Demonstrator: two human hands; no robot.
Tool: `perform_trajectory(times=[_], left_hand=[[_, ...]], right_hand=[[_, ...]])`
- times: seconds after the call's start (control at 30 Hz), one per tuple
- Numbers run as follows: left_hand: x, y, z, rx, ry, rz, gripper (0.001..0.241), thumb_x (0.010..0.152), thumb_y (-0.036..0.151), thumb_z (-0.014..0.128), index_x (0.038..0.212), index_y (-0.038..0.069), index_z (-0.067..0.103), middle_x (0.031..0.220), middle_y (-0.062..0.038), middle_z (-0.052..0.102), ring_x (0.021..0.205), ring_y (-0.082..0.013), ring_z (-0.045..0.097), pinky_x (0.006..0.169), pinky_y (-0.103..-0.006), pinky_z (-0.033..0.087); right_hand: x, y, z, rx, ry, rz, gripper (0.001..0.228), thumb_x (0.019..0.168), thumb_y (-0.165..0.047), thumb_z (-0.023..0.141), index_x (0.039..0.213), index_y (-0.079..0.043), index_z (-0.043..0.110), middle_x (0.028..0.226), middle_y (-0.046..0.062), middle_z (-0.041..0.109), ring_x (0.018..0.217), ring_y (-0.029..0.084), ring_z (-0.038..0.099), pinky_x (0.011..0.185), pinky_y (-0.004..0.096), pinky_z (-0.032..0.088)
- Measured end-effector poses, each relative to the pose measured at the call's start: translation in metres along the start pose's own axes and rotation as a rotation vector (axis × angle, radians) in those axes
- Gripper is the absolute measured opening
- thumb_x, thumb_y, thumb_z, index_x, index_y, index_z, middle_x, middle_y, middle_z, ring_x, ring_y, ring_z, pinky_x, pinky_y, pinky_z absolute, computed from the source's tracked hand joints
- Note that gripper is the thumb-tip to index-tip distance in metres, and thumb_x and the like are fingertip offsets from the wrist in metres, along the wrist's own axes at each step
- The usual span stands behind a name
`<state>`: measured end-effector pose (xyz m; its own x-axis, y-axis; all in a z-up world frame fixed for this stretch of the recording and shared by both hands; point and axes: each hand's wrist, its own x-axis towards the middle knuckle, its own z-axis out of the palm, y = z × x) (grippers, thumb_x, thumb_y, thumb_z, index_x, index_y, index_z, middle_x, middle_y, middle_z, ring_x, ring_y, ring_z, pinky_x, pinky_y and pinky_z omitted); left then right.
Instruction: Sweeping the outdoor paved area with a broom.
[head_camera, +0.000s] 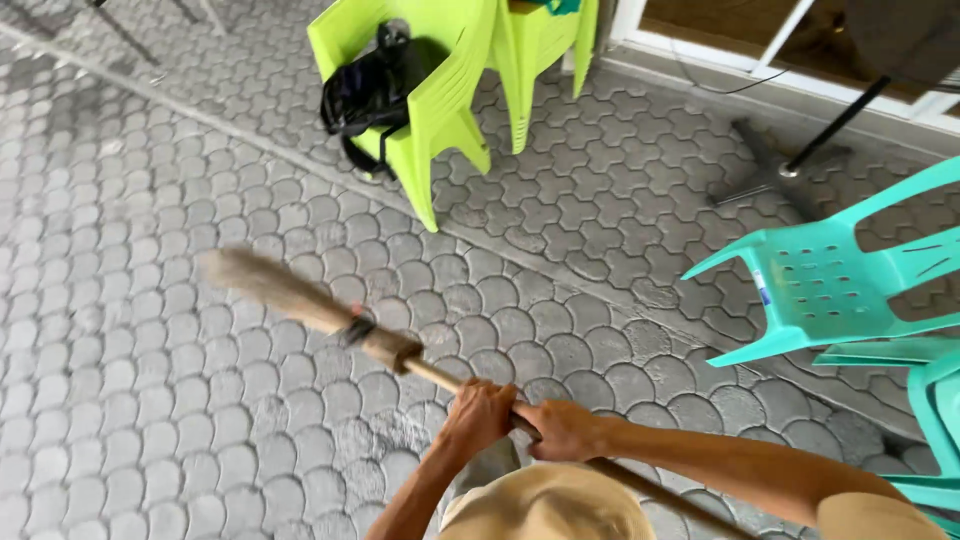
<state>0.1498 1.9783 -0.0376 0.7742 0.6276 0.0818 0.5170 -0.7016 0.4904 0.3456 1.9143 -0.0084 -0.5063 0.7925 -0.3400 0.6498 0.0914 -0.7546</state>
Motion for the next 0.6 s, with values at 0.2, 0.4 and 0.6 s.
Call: perform_trajectory(times=[0.2, 0.4, 0.6], left_hand=[[0.061, -0.089, -0.011, 0.064, -0.256, -0.008, 0.019, 0.095, 0.021, 0.071, 0.1, 0.004, 0.063, 0.061, -0.007, 0.068, 0.042, -0.0208, 0.062, 0.037, -0.0372, 0.051], [0.054, -0.161, -0.009, -0.06, -0.642, -0.064, 0.039, 0.097, 0.042, 0.059, 0.103, 0.007, 0.074, 0.081, -0.018, 0.072, 0.062, -0.0362, 0.07, 0.057, -0.0487, 0.057], [0.036, -0.135, 0.003, -0.162, -0.724, 0.207, 0.026, 0.092, 0.035, 0.07, 0.08, 0.012, 0.071, 0.066, -0.005, 0.069, 0.057, -0.0278, 0.063, 0.061, -0.0423, 0.052]], right_hand=[[0.045, 0.006, -0.062, -0.32, 0.198, 0.093, 0.047, 0.095, -0.038, 0.063, 0.141, -0.027, 0.057, 0.092, 0.001, 0.075, 0.051, 0.016, 0.063, 0.047, 0.032, 0.053], [0.021, -0.017, -0.059, -0.34, 1.015, 0.511, 0.007, 0.086, -0.017, 0.066, 0.088, -0.014, 0.072, 0.064, 0.002, 0.067, 0.062, 0.025, 0.064, 0.067, 0.039, 0.052], [-0.082, -0.078, 0.022, -0.996, 1.266, 0.883, 0.004, 0.088, -0.022, 0.076, 0.087, -0.019, 0.076, 0.072, -0.008, 0.073, 0.082, 0.011, 0.062, 0.091, 0.034, 0.047]])
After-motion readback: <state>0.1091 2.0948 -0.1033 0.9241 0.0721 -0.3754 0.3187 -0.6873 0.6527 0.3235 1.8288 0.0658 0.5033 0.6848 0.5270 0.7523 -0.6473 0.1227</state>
